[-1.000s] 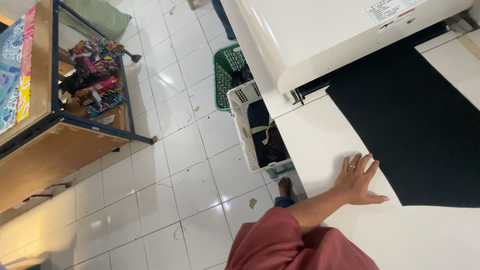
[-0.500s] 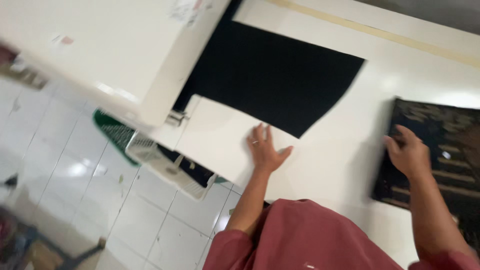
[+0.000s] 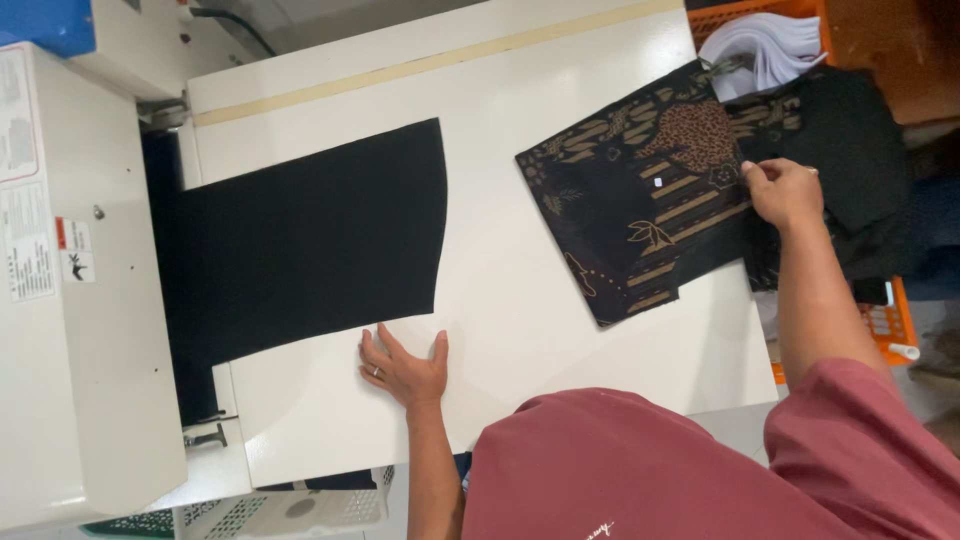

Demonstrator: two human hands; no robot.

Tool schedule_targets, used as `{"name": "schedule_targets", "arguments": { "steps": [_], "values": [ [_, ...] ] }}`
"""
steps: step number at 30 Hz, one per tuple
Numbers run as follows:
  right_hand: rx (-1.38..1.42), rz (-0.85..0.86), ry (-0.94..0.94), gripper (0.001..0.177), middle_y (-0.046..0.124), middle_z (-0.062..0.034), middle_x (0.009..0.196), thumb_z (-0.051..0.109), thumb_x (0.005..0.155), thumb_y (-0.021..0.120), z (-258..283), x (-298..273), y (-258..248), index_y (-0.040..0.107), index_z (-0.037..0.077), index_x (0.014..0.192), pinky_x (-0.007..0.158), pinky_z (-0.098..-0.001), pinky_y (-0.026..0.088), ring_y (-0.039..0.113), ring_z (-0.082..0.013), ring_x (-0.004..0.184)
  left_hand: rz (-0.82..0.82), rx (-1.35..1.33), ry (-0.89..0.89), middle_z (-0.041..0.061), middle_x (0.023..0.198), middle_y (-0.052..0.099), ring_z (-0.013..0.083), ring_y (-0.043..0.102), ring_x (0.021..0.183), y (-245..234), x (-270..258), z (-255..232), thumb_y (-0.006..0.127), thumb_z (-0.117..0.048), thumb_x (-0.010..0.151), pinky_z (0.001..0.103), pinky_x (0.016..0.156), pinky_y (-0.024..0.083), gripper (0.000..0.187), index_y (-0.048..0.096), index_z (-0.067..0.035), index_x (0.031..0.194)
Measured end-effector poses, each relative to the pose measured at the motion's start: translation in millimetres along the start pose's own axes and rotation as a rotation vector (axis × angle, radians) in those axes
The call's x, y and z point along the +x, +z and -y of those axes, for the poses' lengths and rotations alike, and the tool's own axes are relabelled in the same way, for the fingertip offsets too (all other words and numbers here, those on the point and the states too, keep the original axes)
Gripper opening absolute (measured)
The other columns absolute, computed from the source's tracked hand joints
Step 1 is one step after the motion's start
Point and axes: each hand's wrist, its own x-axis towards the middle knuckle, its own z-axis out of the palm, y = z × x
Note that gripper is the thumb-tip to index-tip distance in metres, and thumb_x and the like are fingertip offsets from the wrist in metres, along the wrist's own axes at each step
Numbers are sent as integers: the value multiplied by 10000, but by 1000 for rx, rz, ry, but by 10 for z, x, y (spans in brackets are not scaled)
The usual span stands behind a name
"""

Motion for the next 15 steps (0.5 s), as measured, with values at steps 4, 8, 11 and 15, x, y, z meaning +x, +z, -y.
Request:
{"name": "schedule_targets", "arguments": {
  "steps": [4, 8, 11, 15],
  "values": [
    [-7, 144, 68, 562, 708, -280, 1089, 523, 1065, 619, -250, 318, 193, 743, -15, 1166, 938, -451, 483, 653, -409, 1065, -19, 13, 18, 252, 1521, 229, 457, 149, 1462, 41, -17, 33, 699, -672, 779, 704, 1137, 110, 1070, 323, 6, 1516],
    [166, 192, 173, 599, 727, -229, 1060, 543, 1027, 620, -271, 376, 259, 727, -33, 1150, 889, -401, 502, 688, -328, 995, -28, 26, 28, 239, 1516, 242, 456, 164, 1452, 66, -8, 39, 683, -668, 788, 703, 1137, 121, 1057, 322, 1, 1522],
    [227, 211, 209, 498, 727, -159, 977, 478, 974, 688, -249, 397, 278, 745, -5, 1086, 820, -371, 504, 671, -251, 883, -32, 24, 33, 231, 1513, 247, 450, 174, 1447, 58, -21, 43, 685, -664, 790, 696, 1139, 129, 1047, 322, -9, 1522],
    [452, 223, 193, 330, 668, -53, 865, 354, 952, 780, -292, 453, 305, 710, 33, 982, 715, -335, 482, 579, -154, 765, -36, 22, 30, 235, 1520, 247, 445, 183, 1447, 64, -33, 33, 698, -658, 783, 698, 1141, 137, 1057, 318, -8, 1524]
  ]
}}
